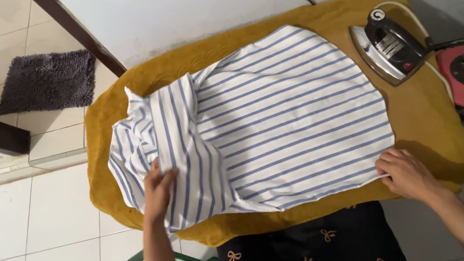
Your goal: Ironing a blue and white striped shirt on a yellow ironing board.
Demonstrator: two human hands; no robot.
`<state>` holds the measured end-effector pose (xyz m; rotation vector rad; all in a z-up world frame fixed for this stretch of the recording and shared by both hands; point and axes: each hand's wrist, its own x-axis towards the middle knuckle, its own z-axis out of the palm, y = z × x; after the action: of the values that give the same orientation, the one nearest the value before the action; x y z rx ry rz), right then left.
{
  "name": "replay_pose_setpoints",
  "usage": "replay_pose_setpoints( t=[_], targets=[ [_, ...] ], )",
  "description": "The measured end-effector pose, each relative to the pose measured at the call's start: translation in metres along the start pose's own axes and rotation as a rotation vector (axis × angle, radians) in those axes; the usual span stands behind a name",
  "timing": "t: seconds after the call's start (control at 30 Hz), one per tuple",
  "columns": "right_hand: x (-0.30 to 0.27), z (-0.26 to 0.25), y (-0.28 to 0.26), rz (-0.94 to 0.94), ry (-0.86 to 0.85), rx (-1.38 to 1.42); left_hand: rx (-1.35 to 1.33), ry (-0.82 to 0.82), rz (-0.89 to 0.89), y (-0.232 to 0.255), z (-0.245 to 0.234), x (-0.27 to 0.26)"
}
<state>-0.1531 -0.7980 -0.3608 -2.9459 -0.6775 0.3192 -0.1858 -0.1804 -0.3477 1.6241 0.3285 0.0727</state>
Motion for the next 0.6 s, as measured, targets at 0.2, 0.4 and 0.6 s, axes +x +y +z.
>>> replay_pose_setpoints(
  t=[0.2,0.4,0.6],
  targets=[
    [0.003,-0.001,-0.003,0.035,-0.032,-0.007,0.679,-0.598,0.023,0.034,-0.007,-0.147],
    [0.014,0.008,0.006,0.029,-0.191,-0.113,0.554,-0.901,-0.296,-0.057,0.009,-0.189],
    [0.072,-0.041,-0.019,0.183,-0.711,-0.066,1.142,0.202,-0.169,0.040,0.023,-0.053]
  ],
)
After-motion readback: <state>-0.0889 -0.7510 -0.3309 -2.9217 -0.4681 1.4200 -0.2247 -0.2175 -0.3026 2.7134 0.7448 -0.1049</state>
